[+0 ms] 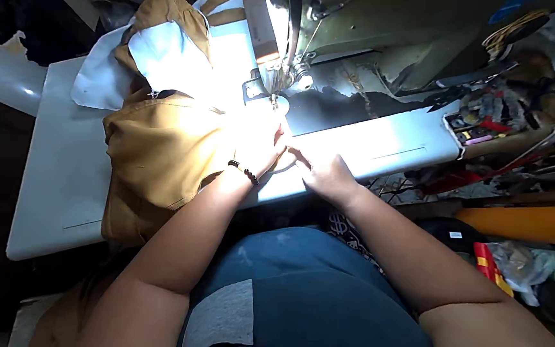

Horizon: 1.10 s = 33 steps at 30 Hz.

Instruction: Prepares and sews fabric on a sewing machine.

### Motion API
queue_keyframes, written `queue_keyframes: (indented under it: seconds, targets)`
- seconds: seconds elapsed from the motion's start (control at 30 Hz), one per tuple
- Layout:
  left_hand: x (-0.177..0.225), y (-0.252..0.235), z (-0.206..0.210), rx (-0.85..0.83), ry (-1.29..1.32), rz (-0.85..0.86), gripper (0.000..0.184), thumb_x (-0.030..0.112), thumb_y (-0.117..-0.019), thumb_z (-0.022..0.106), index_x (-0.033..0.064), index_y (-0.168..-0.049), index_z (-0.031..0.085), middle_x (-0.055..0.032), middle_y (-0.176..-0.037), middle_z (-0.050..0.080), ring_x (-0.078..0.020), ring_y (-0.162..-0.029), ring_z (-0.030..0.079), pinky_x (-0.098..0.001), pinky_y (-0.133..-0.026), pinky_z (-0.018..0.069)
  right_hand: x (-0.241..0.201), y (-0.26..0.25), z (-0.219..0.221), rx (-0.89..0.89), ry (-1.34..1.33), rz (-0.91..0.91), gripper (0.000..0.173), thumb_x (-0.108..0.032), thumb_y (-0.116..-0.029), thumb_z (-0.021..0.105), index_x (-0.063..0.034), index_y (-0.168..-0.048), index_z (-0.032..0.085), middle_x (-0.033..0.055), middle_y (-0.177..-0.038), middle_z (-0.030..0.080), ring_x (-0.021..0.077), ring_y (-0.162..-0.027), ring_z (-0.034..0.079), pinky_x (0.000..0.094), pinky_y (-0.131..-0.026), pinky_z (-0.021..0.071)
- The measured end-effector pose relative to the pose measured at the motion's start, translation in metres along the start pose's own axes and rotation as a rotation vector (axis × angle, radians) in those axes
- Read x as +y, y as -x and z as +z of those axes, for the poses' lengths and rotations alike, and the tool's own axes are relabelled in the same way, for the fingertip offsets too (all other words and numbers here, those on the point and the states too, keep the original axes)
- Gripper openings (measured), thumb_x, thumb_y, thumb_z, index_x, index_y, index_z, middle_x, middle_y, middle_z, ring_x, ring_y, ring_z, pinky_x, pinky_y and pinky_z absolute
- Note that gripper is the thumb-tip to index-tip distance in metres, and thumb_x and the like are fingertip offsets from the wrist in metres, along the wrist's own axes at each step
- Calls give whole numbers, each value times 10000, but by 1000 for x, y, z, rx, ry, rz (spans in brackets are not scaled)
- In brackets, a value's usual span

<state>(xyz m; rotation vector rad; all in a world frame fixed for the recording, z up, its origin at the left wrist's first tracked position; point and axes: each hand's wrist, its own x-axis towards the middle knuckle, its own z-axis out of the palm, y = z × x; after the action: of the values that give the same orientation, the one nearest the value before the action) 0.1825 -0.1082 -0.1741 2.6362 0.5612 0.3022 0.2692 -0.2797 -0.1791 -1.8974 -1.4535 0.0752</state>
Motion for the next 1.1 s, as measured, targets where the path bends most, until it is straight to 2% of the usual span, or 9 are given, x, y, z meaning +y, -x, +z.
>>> queue_keyframes:
  seconds: [0.13, 0.2, 0.27, 0.33, 0.43, 0.6, 0.73, 0.9, 1.1]
  targets:
    - [-13, 17, 13, 135, 68, 209, 272, 334, -1027, 542, 129, -992, 717, -19, -843, 698, -160, -794, 681, -398, -705, 548, 22, -10, 8, 128, 85, -288, 164, -72, -945, 631, -67, -994, 788, 139, -1030, 699, 285, -971, 643, 396, -877, 518]
    - [-7, 30, -3, 149, 128, 354, 248, 232, -993, 537, 48, -1020, 700, -70, -871, 709, -174, -807, 689, -366, -716, 559, 25, -8, 9, 154, 49, -323, 214, -75, -952, 600, -74, -1039, 795, 142, -1149, 734, 292, -1127, 668, 431, -1006, 500]
    - [-4, 33, -10, 204, 94, 535, 297, 209, -883, 596, -17, -1042, 705, -138, -929, 730, -250, -893, 709, -402, -795, 555, 26, -6, 10, 193, -5, -334, 234, -54, -955, 580, -54, -1057, 791, 150, -1146, 747, 299, -1156, 670, 448, -1025, 489]
    - [-4, 21, -4, 183, 92, 637, 304, 227, -879, 698, -22, -1053, 706, -163, -982, 729, -281, -988, 697, -425, -907, 531, 26, -6, 9, 220, -20, -342, 212, -54, -959, 582, -31, -1022, 784, 168, -1119, 745, 302, -1148, 674, 441, -1029, 498]
    - [5, -6, -2, 163, -63, 599, 158, 156, -948, 615, 16, -896, 663, -162, -906, 647, -323, -944, 649, -468, -841, 494, 26, -6, 8, 240, 3, -354, 192, -53, -951, 582, -17, -954, 771, 169, -1021, 746, 311, -1092, 687, 424, -991, 514]
    - [18, -8, 0, 159, -112, 493, 117, 73, -941, 606, -2, -866, 652, -177, -875, 626, -352, -917, 643, -483, -800, 496, 24, -6, 7, 224, 12, -346, 180, -46, -948, 586, -17, -937, 763, 139, -953, 743, 301, -1039, 684, 403, -990, 499]
    - [12, 18, 1, 115, -94, 372, 105, 79, -961, 603, 16, -971, 686, -154, -915, 676, -320, -928, 675, -489, -811, 526, 22, -5, 7, 136, 25, -296, 196, -78, -958, 580, -33, -961, 771, 150, -1059, 746, 296, -1094, 684, 436, -982, 511]
    - [-10, 39, -10, -32, -2, 362, 306, 130, -962, 535, 60, -1202, 711, -112, -1331, 665, -262, -1298, 589, -490, -1133, 390, 18, -13, 1, -44, 22, -207, 214, -88, -966, 587, -37, -1062, 772, 140, -1062, 753, 287, -1018, 719, 469, -890, 565]
    - [-33, 7, -18, -123, 69, 294, 410, 381, -1038, 481, 112, -1267, 690, -72, -1345, 649, -227, -1276, 581, -502, -1078, 425, 21, -49, -3, -164, 97, -146, 258, -119, -1008, 562, -53, -1183, 739, 145, -1179, 715, 312, -1174, 653, 499, -976, 512]
